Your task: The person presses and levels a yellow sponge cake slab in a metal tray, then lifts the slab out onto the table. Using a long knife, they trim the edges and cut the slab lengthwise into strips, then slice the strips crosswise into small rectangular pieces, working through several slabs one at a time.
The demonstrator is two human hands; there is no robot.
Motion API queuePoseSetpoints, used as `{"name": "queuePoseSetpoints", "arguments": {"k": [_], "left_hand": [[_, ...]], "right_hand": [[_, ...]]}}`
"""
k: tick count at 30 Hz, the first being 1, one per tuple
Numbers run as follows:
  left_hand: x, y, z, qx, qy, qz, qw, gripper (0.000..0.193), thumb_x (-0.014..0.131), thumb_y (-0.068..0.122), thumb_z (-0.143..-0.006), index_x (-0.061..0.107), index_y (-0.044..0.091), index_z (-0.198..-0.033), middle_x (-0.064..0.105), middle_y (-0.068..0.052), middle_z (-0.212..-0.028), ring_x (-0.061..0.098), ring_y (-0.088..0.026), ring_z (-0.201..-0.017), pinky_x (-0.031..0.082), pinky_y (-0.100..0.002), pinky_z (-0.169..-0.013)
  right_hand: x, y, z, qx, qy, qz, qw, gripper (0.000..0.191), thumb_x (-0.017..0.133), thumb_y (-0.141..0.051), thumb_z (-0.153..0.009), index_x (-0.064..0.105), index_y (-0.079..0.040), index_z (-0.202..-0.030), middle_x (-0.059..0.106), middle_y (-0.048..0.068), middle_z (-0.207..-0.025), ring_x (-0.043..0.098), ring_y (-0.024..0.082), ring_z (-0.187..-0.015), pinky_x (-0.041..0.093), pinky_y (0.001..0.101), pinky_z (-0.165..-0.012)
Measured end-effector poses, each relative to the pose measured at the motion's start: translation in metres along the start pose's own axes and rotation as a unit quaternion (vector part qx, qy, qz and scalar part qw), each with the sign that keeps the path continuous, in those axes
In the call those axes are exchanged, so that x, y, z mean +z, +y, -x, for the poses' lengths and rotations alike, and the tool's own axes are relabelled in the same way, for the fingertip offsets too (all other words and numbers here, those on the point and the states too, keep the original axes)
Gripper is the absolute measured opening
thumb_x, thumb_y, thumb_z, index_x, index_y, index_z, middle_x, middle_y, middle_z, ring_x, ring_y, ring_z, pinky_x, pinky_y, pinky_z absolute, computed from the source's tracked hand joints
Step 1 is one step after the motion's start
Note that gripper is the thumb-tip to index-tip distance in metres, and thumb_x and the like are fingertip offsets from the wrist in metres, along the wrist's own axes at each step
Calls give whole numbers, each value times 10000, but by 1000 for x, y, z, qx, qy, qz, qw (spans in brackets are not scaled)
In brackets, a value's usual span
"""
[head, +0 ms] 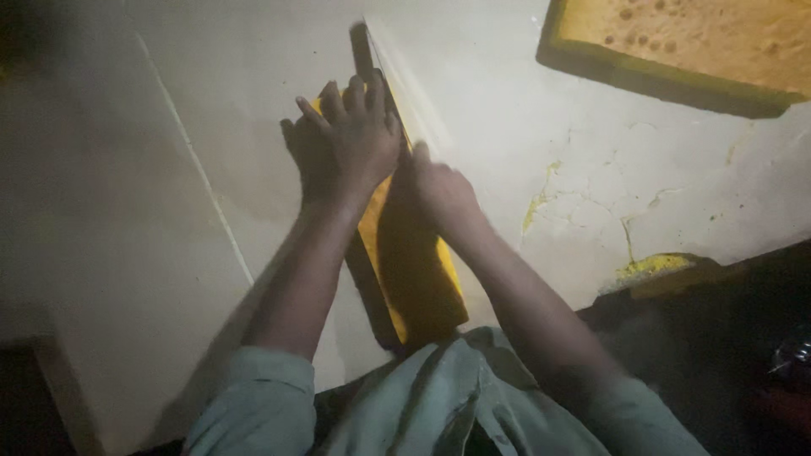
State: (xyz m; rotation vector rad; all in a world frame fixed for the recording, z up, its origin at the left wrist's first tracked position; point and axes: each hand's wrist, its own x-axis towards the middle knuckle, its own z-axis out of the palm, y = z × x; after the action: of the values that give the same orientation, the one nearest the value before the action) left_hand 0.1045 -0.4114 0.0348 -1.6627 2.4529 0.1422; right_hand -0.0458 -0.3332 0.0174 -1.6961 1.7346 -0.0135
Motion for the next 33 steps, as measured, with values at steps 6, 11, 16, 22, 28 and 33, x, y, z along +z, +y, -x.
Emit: {"name": "queuePoseSetpoints", "arguments": {"k": [6,11,16,22,28,33], "left_hand": [[-37,14,8,-78,-43,85,992,674,410,461,-1027,247,141,-1597,360,-204,-1556,328,-474,-1431,244,-823,-1058],[-46,32,58,-105,-89,102,985,633,391,461,-1072,175,198,-1606,135,-204,-1674,183,-564,-1483,248,-808,-1056],[-12,81,169,-76,-142,89,983,918,576,179,-921,56,69,-1670,1,-284,-1684,165,-572,-1467,248,-691,-1168],[14,113,224,13,-83,86,993,846,589,252,-938,108,29,-1599,111,-323,-1618,112,-541,-1500,276,-626,-1186],[8,130,254,-8,-29,31,999,760,506,221,-966,178,45,-1628,184,-247,-1652,201,-464,-1508,312,-577,-1220],[18,143,264,-51,49,69,995,648,447,308,-1050,260,48,-1613,226,-280,-1631,233,-479,-1494,333,-610,-1178]], "right_hand": [[44,36,33,-1,0,19,1000,459,521,-161,-978,332,-21,-1372,691,295,-885,688,484,-812,535,578,-677],[53,46,59,-31,-7,17,999,510,510,-170,-980,325,14,-1417,709,270,-895,698,475,-815,548,575,-685],[44,33,33,15,-3,-20,1000,463,588,-341,-1014,429,3,-1278,712,272,-890,693,480,-814,549,559,-721],[63,56,138,-33,-4,26,999,542,558,-186,-974,338,21,-1424,721,251,-839,716,452,-778,554,557,-666],[63,51,139,-16,7,-15,1000,468,564,-264,-962,397,6,-1306,718,259,-824,709,468,-763,556,556,-652],[75,57,144,-6,9,-25,1000,329,492,-200,-1001,433,-2,-1258,715,269,-890,712,465,-829,572,550,-681]]}}
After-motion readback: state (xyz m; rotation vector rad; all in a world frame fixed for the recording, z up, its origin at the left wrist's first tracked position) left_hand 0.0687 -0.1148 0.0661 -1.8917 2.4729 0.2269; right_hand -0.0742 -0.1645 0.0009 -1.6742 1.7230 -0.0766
